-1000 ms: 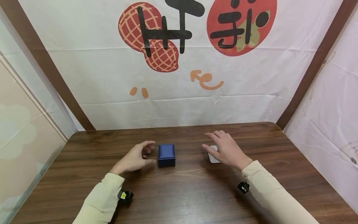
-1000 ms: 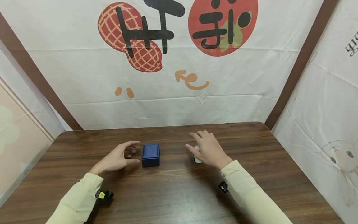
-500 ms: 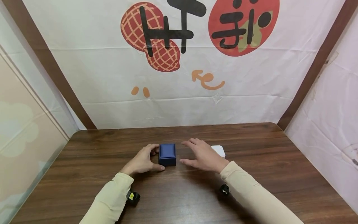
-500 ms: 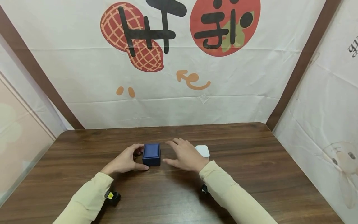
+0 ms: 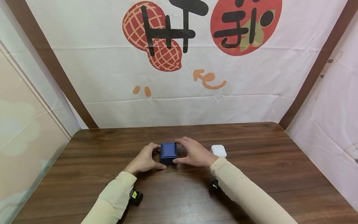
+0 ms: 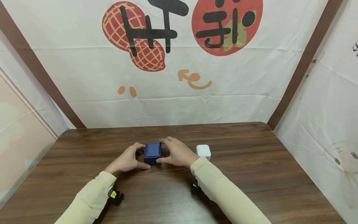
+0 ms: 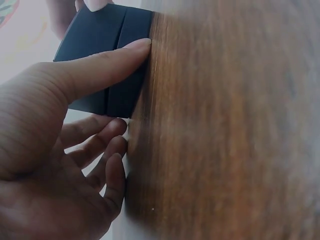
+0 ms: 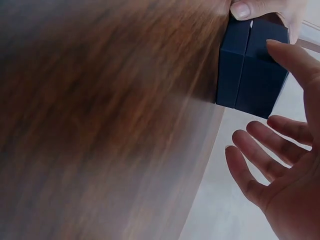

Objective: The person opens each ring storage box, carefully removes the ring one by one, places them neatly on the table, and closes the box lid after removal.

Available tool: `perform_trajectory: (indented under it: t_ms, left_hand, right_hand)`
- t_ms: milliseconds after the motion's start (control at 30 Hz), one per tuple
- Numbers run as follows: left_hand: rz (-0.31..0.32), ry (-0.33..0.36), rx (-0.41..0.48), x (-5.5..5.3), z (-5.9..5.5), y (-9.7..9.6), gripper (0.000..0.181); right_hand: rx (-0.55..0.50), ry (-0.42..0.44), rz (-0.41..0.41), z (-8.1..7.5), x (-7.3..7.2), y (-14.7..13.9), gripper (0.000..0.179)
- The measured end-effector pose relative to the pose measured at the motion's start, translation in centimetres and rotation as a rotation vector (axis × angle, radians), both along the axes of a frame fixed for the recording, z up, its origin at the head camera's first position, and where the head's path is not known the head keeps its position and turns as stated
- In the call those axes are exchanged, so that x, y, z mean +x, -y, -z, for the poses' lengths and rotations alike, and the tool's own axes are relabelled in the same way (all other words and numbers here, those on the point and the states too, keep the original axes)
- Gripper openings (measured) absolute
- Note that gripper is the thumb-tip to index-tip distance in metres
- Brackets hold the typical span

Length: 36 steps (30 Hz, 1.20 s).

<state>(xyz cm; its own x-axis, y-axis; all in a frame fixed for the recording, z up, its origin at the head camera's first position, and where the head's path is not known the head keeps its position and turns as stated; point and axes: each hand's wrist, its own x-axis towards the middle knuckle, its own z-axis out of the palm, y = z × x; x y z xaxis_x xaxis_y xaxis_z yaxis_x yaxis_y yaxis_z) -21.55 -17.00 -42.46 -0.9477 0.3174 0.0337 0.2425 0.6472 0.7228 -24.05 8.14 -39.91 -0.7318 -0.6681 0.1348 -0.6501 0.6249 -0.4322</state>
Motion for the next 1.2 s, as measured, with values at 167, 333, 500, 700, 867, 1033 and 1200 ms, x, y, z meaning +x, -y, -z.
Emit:
perform_trajectory:
  t_ms: [167,333,500,700,867,1033,1200]
  left_hand:
    - [-0.017,0.016,0.005,0.0,-0.1,-0.4,0.085]
    - [-0.018,0.004,0.003,0.2,-0.2,-0.5,0.084]
    - [-0.017,-0.006,0.019,0.3,-0.3,-0.4,0.083]
    - [-0.005,-0.017,0.025,0.3,-0.1,-0.4,0.083]
    - [0.004,-0.021,0.014,0.2,0.0,-0.2,0.083]
    - [-0.002,-0.014,0.006,0.1,0.0,-0.3,0.084]
    - [-0.017,-0.005,0.0,0.1,-0.2,-0.3,0.086]
  right_hand:
    - [-0.016,0.02,-0.021,0.0,-0.2,0.0,0.069]
    - [-0.025,0.03,-0.035,-0.1,-0.4,0.0,0.069]
    - [-0.043,0.046,-0.046,-0.2,-0.8,0.0,0.068]
    - [-0.087,0.102,-0.047,-0.3,-1.4,0.2,0.066]
    - [-0.126,0.175,-0.038,-0.4,-1.9,0.2,0.065]
    - [-0.133,0.256,-0.02,-0.5,-2.7,0.2,0.064]
    - [-0.145,0.336,-0.011,-1.0,-3.5,0.3,0.06]
